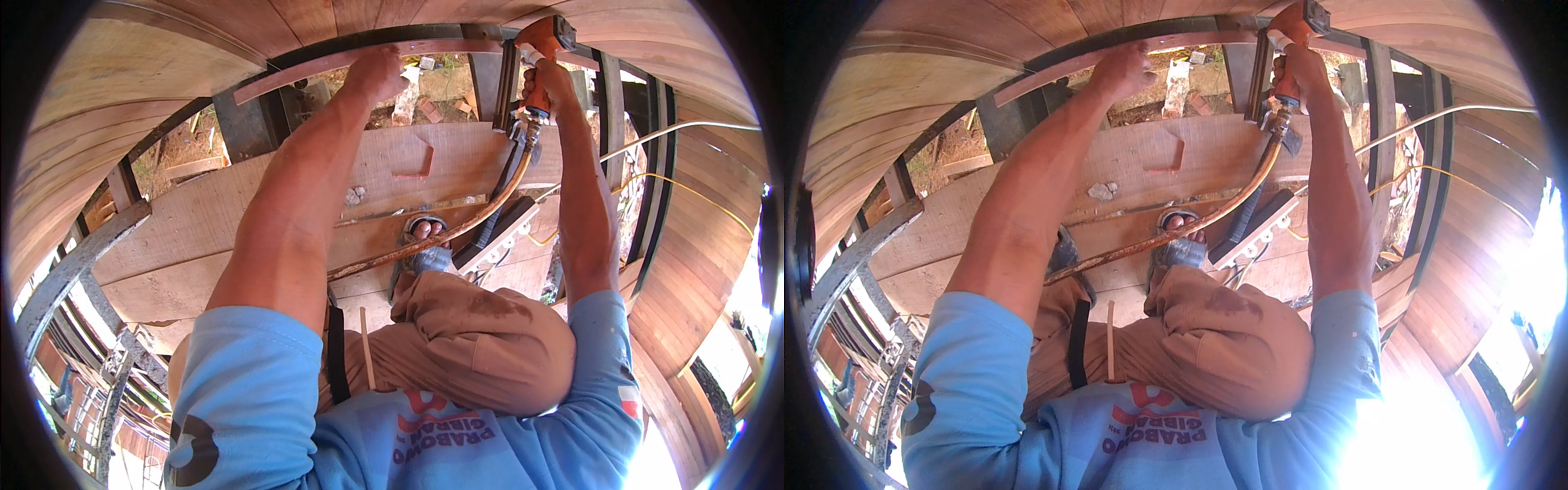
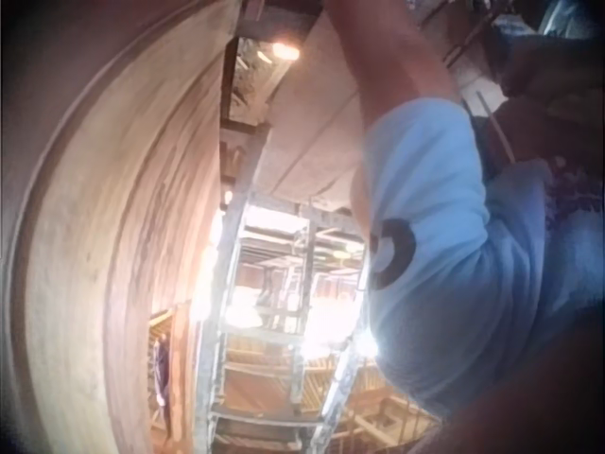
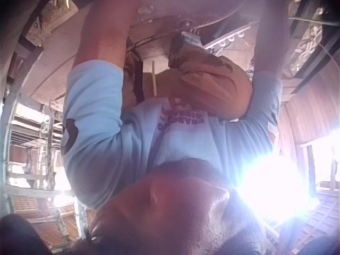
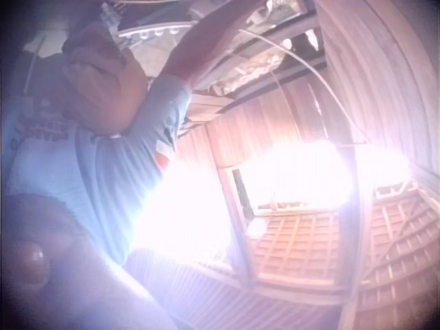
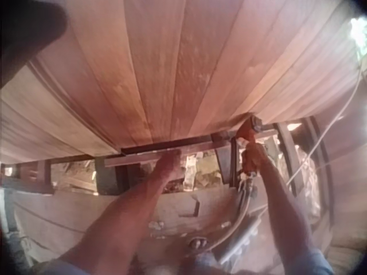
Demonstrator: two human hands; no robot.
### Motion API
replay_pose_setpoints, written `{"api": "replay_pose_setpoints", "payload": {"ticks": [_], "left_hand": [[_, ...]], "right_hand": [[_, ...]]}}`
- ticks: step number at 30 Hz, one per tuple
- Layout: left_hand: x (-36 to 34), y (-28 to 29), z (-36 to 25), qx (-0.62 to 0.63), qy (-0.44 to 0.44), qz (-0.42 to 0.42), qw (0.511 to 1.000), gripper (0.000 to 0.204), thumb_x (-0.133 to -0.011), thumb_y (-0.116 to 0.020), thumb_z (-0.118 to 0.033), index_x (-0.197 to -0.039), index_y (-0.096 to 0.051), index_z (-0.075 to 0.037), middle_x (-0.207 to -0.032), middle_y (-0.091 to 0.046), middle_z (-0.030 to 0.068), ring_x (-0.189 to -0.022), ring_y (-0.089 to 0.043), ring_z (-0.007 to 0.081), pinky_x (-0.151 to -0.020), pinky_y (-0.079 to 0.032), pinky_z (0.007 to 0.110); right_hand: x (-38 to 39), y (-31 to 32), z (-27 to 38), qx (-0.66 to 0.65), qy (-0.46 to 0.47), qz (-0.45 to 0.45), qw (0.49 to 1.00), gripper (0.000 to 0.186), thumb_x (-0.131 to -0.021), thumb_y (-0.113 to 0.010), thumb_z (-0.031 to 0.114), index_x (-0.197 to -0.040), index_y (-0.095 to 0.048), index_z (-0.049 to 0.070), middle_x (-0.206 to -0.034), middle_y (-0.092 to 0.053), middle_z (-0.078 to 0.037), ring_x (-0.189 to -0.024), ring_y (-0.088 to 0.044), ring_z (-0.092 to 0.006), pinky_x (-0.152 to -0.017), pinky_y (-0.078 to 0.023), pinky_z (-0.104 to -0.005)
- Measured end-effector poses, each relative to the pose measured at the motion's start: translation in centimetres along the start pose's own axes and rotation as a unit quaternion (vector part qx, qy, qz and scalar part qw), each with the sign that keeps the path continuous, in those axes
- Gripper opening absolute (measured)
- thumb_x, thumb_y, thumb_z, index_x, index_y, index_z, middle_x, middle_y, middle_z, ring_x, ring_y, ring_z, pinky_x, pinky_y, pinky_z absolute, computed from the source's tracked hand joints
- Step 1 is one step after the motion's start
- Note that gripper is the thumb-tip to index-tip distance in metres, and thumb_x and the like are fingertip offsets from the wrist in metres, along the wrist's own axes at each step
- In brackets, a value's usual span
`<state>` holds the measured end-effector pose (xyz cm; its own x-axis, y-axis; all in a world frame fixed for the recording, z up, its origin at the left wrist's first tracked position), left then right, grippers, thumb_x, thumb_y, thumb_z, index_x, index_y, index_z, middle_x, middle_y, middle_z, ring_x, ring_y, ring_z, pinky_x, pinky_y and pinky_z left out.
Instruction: The person installs wooden planks onto a curved wooden structure using a pneumatic nail gun. They position each plank, secure it with the nail gun, and occasionally use a hammer to adjust the fit.
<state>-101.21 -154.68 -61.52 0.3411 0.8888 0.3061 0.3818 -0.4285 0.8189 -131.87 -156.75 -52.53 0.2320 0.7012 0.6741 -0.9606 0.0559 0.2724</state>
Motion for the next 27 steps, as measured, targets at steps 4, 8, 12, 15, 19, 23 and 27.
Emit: {"api": "replay_pose_setpoints", "payload": {"ticks": [4,8,12,15,19,23,27], "left_hand": [[-0.3,0.1,0.2,-0.039,-0.033,-0.004,0.999,0.044,-0.08,-0.074,-0.032,-0.11,-0.069,0.0,-0.119,-0.066,0.0222,-0.111,-0.065,0.0352,-0.095,-0.053,0.044],[-0.6,-0.6,0.5,-0.062,-0.032,0.008,0.998,0.035,-0.081,-0.072,-0.033,-0.099,-0.075,-0.004,-0.119,-0.067,0.0193,-0.11,-0.065,0.0346,-0.096,-0.053,0.044],[-0.6,-0.9,0.7,-0.03,-0.01,-0.026,0.999,0.032,-0.082,-0.071,-0.033,-0.1,-0.077,-0.008,-0.117,-0.067,0.0182,-0.11,-0.065,0.0342,-0.096,-0.052,0.044],[-0.6,-0.8,0.5,-0.034,-0.009,0.003,0.999,0.035,-0.082,-0.071,-0.033,-0.106,-0.076,-0.008,-0.117,-0.067,0.0187,-0.11,-0.065,0.034,-0.097,-0.052,0.044],[-0.2,-0.4,0.6,-0.015,-0.008,-0.017,1.0,0.036,-0.082,-0.071,-0.033,-0.108,-0.075,-0.009,-0.116,-0.068,0.0185,-0.11,-0.065,0.0337,-0.097,-0.052,0.044],[0.1,-0.1,0.2,-0.029,-0.028,-0.018,0.999,0.034,-0.082,-0.071,-0.033,-0.104,-0.075,-0.008,-0.114,-0.068,0.0188,-0.109,-0.065,0.0344,-0.096,-0.053,0.044],[-0.4,-0.6,0.4,-0.041,-0.028,0.005,0.999,0.031,-0.083,-0.07,-0.035,-0.098,-0.076,-0.008,-0.114,-0.067,0.0182,-0.107,-0.065,0.0351,-0.094,-0.053,0.045]], "right_hand": [[-1.1,0.4,-0.3,0.006,0.001,0.003,1.0,0.023,-0.092,-0.058,0.023,-0.081,-0.058,0.003,-0.065,-0.055,-0.005,-0.051,-0.054,-0.0193,-0.048,-0.05,-0.0382],[-0.4,-0.2,-0.1,-0.006,0.004,0.0,1.0,0.023,-0.092,-0.058,0.023,-0.081,-0.059,0.003,-0.065,-0.055,-0.005,-0.051,-0.053,-0.0188,-0.048,-0.049,-0.0383],[1.7,-0.6,0.7,0.009,-0.006,-0.02,1.0,0.032,-0.094,-0.059,0.035,-0.083,-0.056,0.004,-0.063,-0.052,-0.005,-0.05,-0.054,-0.0207,-0.048,-0.05,-0.0389],[1.0,0.1,0.1,0.014,0.02,-0.016,1.0,0.028,-0.094,-0.053,0.028,-0.083,-0.056,0.003,-0.064,-0.054,-0.007,-0.051,-0.055,-0.0216,-0.049,-0.051,-0.0393],[1.9,-0.5,0.4,0.03,0.025,-0.001,0.999,0.026,-0.092,-0.05,0.025,-0.081,-0.056,0.003,-0.065,-0.054,-0.007,-0.052,-0.055,-0.0218,-0.05,-0.051,-0.0394],[1.7,-1.1,0.3,0.02,0.024,0.012,0.999,0.026,-0.093,-0.051,0.026,-0.081,-0.057,0.003,-0.065,-0.054,-0.007,-0.052,-0.055,-0.0216,-0.05,-0.052,-0.0387],[1.4,-1.0,-0.3,0.017,0.021,0.007,1.0,0.033,-0.093,-0.06,0.034,-0.081,-0.058,0.003,-0.065,-0.054,-0.006,-0.052,-0.055,-0.0206,-0.05,-0.052,-0.0382]]}}
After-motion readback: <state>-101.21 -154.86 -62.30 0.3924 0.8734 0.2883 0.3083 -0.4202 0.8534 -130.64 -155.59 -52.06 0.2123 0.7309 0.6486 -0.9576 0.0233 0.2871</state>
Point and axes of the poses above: each hand's wrist, its own x-axis away from the middle knuckle, its own y-axis out of the back of the hand, z = x × y, the point moved 4 cm from there along -x, towards the middle knuckle
